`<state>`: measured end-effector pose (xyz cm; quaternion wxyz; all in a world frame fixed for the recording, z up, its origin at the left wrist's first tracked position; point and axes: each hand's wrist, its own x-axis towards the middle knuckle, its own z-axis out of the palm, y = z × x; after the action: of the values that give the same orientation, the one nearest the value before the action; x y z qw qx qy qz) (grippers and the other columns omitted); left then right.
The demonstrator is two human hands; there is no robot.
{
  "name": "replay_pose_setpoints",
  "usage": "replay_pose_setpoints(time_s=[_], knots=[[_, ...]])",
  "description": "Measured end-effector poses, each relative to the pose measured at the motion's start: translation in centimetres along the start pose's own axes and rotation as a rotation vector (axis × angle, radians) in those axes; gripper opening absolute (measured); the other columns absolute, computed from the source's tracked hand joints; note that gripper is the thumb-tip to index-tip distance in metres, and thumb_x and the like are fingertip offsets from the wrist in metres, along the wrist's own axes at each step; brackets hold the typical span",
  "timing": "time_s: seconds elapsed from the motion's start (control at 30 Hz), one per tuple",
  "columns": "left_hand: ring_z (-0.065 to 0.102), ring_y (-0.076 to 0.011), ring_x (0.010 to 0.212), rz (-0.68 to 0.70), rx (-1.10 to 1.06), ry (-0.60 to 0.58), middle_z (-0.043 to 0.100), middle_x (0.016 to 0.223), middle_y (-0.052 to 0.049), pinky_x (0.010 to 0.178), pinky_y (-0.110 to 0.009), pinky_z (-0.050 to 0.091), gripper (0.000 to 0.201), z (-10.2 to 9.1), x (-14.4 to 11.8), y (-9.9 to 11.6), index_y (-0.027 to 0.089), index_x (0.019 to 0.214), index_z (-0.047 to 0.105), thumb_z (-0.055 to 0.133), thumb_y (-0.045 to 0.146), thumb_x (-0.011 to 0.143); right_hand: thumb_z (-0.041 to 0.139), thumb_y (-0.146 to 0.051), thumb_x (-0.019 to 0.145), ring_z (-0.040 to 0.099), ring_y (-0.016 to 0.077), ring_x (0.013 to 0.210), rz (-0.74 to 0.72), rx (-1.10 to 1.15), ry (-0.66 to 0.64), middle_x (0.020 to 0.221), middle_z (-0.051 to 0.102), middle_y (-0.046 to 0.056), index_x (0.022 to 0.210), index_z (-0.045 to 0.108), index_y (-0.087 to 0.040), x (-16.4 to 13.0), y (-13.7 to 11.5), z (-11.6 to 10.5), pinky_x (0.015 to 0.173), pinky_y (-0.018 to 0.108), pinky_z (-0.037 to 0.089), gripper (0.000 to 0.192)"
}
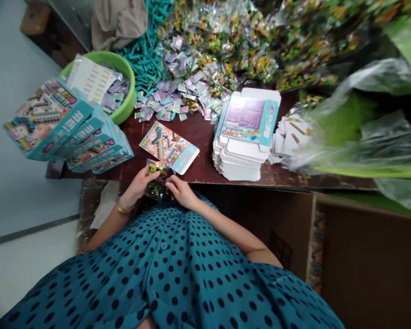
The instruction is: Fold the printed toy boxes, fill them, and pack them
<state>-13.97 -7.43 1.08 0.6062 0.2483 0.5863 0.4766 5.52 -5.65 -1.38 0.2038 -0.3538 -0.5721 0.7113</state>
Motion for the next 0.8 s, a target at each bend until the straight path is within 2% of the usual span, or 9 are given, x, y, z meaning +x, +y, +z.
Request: replay_pose_setpoints(time_s=[0.1,0.23,0.3,0.4,0.47,0.53,0.6,0.67,0.8], knots=[[0.069,-0.0258,0.113,0.033,-0.021,0.072,0.076,0.118,-0.010,0.103,-0.034,0.051,0.055,-1.0,-2.1,-1.1,0.016,0.117,0.072,0.084,0.052,0.076,0.053,-0.058,0.097,0.054,0.0124,0.052,-0.014,0.097,0.014,0.072,0.061,-0.004,0.110,0.057,-0.024,-1.8,1.2,1.8,0.054,0.026,0.044,0.036],[0.062,-0.0259,0.130,0.203,-0.184,0.059,0.068,0.137,-0.011,0.106,-0.037,0.052,0.071,-0.3,-3.8,-2.3,0.024,0.132,0.064,0.077,0.069,0.077,0.048,-0.055,0.100,0.056,0.0136,0.059,-0.113,0.108,0.231,0.072,0.058,-0.004,0.113,0.057,-0.023,-0.9,1.0,2.9,0.059,0.027,0.045,0.035],[0.060,-0.0249,0.133,0.231,-0.162,0.055,0.064,0.143,-0.008,0.108,-0.035,0.051,0.070,0.4,-4.2,-2.8,0.030,0.134,0.063,0.083,0.062,0.075,0.052,-0.049,0.101,0.060,0.0147,0.070,-0.198,-0.023,0.278,0.080,0.064,-0.002,0.111,0.059,-0.022,-0.1,0.4,3.0,0.069,0.027,0.047,0.029],[0.062,-0.0227,0.131,0.284,-0.115,0.214,0.066,0.140,-0.006,0.111,-0.032,0.049,0.055,1.5,-4.0,-3.2,0.029,0.129,0.065,0.083,0.044,0.079,0.057,-0.043,0.100,0.063,0.0173,0.089,-0.302,-0.227,0.310,0.097,0.068,0.003,0.108,0.063,-0.021,0.6,-0.2,3.2,0.085,0.030,0.048,0.023],[0.062,-0.0221,0.131,0.305,-0.134,0.256,0.067,0.137,-0.007,0.111,-0.032,0.049,0.045,2.1,-3.6,-3.3,0.026,0.126,0.066,0.077,0.041,0.085,0.063,-0.044,0.097,0.060,0.0216,0.110,-0.354,-0.282,0.388,0.117,0.066,0.008,0.111,0.063,-0.020,0.4,-0.1,3.2,0.099,0.034,0.047,0.028],[0.062,-0.0227,0.130,0.308,-0.143,0.225,0.068,0.136,-0.008,0.111,-0.034,0.049,0.042,2.8,-3.4,-3.4,0.023,0.125,0.066,0.073,0.042,0.088,0.068,-0.048,0.093,0.054,0.0241,0.124,-0.351,-0.205,0.477,0.132,0.059,0.012,0.120,0.060,-0.019,-0.1,0.4,3.3,0.106,0.037,0.045,0.041],[0.062,-0.0235,0.131,0.347,-0.100,0.196,0.067,0.137,-0.007,0.112,-0.035,0.049,0.043,3.5,-3.4,-3.5,0.024,0.127,0.065,0.072,0.043,0.089,0.066,-0.052,0.093,0.058,0.0224,0.116,-0.295,-0.002,0.489,0.127,0.061,0.011,0.121,0.058,-0.018,-0.5,0.9,3.2,0.101,0.036,0.048,0.045],[0.059,-0.0241,0.135,0.418,-0.024,0.151,0.066,0.139,-0.006,0.113,-0.035,0.048,0.047,4.4,-3.7,-3.8,0.026,0.129,0.064,0.074,0.044,0.087,0.060,-0.056,0.095,0.061,0.0180,0.097,-0.268,0.188,0.443,0.106,0.066,0.005,0.111,0.060,-0.017,-0.9,1.1,3.0,0.089,0.031,0.050,0.042],[0.056,-0.0253,0.138,0.404,0.090,-0.012,0.069,0.133,-0.006,0.117,-0.035,0.044,0.046,6.5,-4.3,-3.9,0.024,0.123,0.068,0.076,0.048,0.085,0.061,-0.057,0.094,0.057,0.0141,0.084,-0.420,0.267,0.453,0.090,0.062,-0.001,0.095,0.062,-0.017,-1.9,0.4,2.0,0.081,0.026,0.047,0.040]])
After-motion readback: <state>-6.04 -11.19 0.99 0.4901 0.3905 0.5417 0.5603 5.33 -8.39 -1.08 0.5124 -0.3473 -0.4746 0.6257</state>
